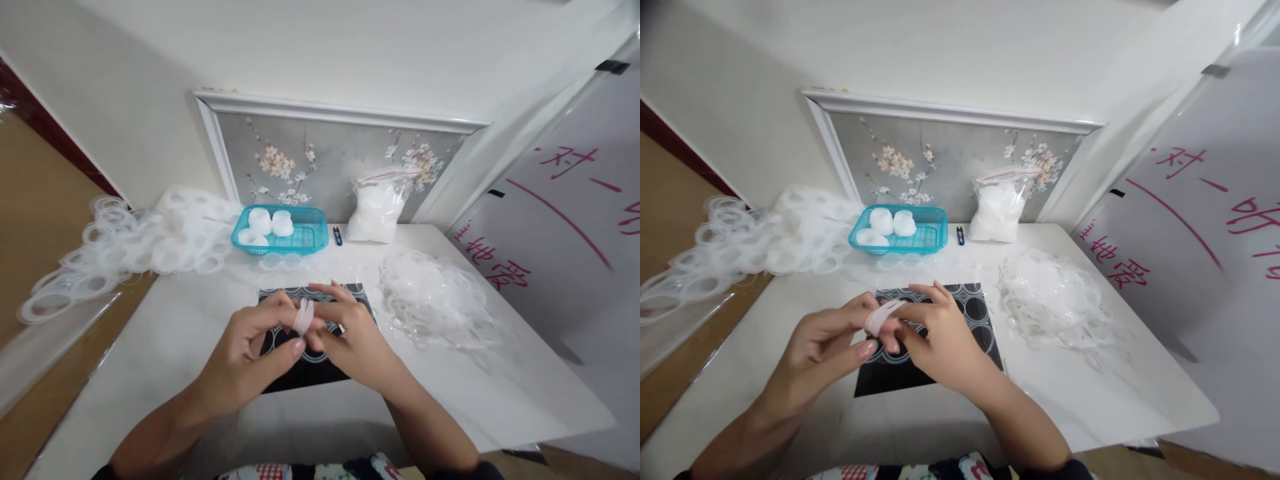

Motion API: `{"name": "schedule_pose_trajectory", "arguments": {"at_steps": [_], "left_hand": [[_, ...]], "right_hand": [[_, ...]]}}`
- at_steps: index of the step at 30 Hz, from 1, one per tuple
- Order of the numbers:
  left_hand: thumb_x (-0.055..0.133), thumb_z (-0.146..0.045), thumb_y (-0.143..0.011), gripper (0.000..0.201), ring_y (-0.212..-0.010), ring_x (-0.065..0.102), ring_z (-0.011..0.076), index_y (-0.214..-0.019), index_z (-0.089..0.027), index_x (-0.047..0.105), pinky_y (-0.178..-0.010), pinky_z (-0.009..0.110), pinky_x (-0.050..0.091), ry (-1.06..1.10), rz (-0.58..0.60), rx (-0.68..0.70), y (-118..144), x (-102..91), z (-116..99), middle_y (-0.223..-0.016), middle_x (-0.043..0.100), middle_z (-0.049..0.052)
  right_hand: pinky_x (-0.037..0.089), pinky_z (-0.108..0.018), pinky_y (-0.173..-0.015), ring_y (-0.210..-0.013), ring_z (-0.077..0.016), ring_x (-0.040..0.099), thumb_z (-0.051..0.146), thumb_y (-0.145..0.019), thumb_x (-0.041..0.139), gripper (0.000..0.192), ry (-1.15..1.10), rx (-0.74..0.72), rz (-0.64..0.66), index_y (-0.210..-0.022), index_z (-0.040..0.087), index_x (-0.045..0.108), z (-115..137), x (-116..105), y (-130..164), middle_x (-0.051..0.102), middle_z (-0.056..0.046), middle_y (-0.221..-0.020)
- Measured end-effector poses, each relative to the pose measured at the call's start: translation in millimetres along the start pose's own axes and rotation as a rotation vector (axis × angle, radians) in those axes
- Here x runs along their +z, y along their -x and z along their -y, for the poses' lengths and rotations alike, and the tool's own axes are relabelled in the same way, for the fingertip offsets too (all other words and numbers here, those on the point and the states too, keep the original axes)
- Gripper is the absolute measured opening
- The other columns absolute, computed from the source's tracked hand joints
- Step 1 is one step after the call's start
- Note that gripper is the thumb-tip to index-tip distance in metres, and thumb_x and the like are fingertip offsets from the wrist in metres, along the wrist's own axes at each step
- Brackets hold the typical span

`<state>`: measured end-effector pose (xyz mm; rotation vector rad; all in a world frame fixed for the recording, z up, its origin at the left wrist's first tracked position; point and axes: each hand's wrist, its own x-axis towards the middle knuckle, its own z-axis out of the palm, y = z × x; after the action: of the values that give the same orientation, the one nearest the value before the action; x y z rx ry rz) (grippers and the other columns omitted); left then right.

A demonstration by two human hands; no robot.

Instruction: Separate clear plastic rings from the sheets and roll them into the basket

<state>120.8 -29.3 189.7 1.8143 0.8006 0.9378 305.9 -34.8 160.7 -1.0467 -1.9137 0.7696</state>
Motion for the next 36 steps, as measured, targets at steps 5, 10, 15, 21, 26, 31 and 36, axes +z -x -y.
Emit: {"name": "schedule_pose_trajectory", "arguments": {"at_steps": [5,10,15,21,26,31,36], "left_hand": [[0.062,-0.034,-0.089,0.027,-0.068,0.054,0.0134,-0.066,-0.025,0.073,-0.065,0.025,0.045,-0.002,-0.015,-0.083,-4,-1.0,0,-0.067,0.058,0.001],[0.062,-0.04,-0.088,0.028,-0.069,0.055,0.0141,-0.068,-0.026,0.075,-0.063,0.025,0.045,-0.001,0.004,-0.121,-5,-4.0,-3,-0.069,0.058,0.001],[0.062,-0.039,-0.088,0.022,-0.072,0.057,0.0151,-0.077,-0.026,0.078,-0.067,0.027,0.048,-0.024,0.063,-0.13,-6,-4.0,-3,-0.075,0.062,0.002],[0.065,-0.035,-0.087,0.016,-0.073,0.057,0.0153,-0.086,-0.027,0.078,-0.069,0.028,0.047,0.031,0.072,-0.137,-6,-4.1,-2,-0.078,0.065,0.002],[0.062,-0.04,-0.089,0.021,-0.076,0.059,0.0171,-0.088,-0.025,0.078,-0.073,0.031,0.05,0.047,0.108,-0.167,-6,-6.2,-2,-0.081,0.066,0.004],[0.063,-0.038,-0.089,0.02,-0.077,0.06,0.0179,-0.091,-0.024,0.078,-0.074,0.033,0.051,0.076,0.126,-0.147,-8,-6.3,-1,-0.08,0.067,0.005],[0.068,-0.037,-0.086,0.017,-0.082,0.061,0.0187,-0.089,-0.024,0.078,-0.078,0.033,0.051,0.088,0.113,-0.138,-8,-3.7,0,-0.082,0.069,0.004]], "right_hand": [[0.029,-0.051,-0.118,-0.142,-0.0244,0.037,0.021,-0.091,0.058,0.065,-0.449,0.005,0.007,-0.149,0.038,0.033,4,-8,8,0.042,-0.001,-0.152],[0.023,-0.052,-0.12,-0.146,-0.0255,0.026,0.028,-0.087,0.067,0.069,-0.865,-0.005,0.05,-0.148,0.038,0.036,11,-9,15,0.035,-0.001,-0.156],[0.023,-0.048,-0.12,-0.146,-0.0243,0.028,0.024,-0.083,0.071,0.067,-1.121,0.035,0.071,-0.144,0.032,0.043,16,-13,11,0.039,-0.003,-0.154],[0.023,-0.048,-0.12,-0.144,-0.025,0.031,0.027,-0.08,0.071,0.063,-1.249,0.097,0.043,-0.139,0.027,0.051,19,-17,10,0.045,-0.005,-0.15],[0.026,-0.053,-0.118,-0.143,-0.0284,0.033,0.035,-0.077,0.072,0.065,-1.171,0.11,0.014,-0.138,0.026,0.052,17,-16,10,0.045,-0.007,-0.15],[0.035,-0.055,-0.113,-0.141,-0.0309,0.037,0.045,-0.074,0.072,0.067,-1.039,0.116,-0.005,-0.137,0.03,0.053,13,-17,8,0.045,-0.006,-0.149],[0.039,-0.055,-0.109,-0.138,-0.0328,0.041,0.053,-0.07,0.073,0.077,-0.97,0.172,-0.035,-0.139,0.026,0.051,14,-17,8,0.047,-0.009,-0.148]]}}
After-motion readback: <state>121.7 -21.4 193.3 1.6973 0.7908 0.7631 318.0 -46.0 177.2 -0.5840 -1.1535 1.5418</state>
